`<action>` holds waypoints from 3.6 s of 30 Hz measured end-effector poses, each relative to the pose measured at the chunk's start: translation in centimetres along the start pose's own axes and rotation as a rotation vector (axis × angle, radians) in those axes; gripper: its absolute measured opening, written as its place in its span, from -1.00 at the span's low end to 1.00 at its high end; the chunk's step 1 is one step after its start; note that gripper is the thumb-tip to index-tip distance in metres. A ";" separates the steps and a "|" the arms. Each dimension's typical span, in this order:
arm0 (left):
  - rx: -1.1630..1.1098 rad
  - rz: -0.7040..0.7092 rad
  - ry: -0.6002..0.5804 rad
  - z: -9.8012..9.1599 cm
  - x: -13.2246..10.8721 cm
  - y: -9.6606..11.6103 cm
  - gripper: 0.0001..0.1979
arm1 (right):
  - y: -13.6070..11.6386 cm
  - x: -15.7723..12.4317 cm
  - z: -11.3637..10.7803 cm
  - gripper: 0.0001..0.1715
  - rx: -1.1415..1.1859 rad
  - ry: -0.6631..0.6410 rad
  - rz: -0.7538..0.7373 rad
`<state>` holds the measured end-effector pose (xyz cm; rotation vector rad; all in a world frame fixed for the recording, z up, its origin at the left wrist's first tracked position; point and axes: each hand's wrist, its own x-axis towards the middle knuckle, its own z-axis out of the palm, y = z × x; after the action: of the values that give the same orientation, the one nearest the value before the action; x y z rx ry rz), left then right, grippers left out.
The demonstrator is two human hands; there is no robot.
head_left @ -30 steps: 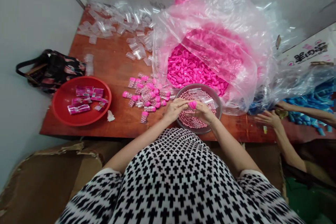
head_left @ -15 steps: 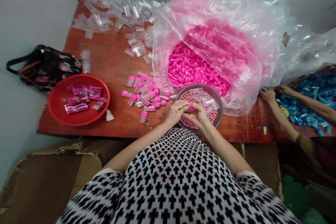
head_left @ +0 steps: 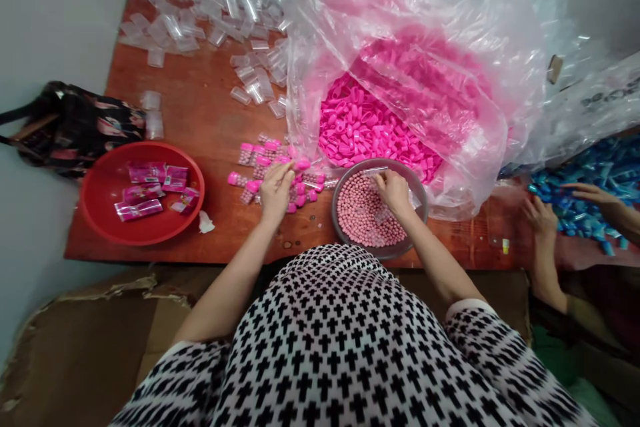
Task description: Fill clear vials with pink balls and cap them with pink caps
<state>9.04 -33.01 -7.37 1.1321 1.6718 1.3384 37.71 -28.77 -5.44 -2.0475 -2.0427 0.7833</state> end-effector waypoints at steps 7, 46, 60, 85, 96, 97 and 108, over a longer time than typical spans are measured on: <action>0.116 0.100 -0.196 2.7 -1.7 0.3 -0.70 | 0.1 2.1 1.6 -0.63 -0.559 0.061 -0.172; -0.304 -0.311 -0.391 7.8 -5.9 0.8 -0.72 | 1.3 -3.1 1.3 -0.74 -0.066 -0.184 -0.343; -0.066 -0.185 -0.413 6.1 -7.5 0.3 -0.75 | 2.4 -1.6 7.3 -0.75 0.231 -0.288 -0.252; -0.039 0.118 -0.746 9.2 -5.7 2.3 -0.73 | 2.2 -5.2 -2.0 -0.66 0.245 -0.116 -0.781; 0.024 0.111 -0.845 8.5 -5.4 2.6 -0.77 | 1.2 -5.8 -1.5 -0.81 0.167 -0.301 -0.665; 0.038 0.099 -0.812 8.5 -5.3 2.4 -0.76 | 1.3 -5.9 -1.5 -0.79 0.190 -0.280 -0.604; -0.048 -0.107 -0.675 8.2 -4.7 1.8 -0.66 | 2.6 4.5 -4.1 -0.63 -0.139 0.168 0.007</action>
<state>18.60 -34.27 -7.35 1.2636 1.1740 0.7917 41.58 -23.58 -4.23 -2.1121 -2.0494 0.4641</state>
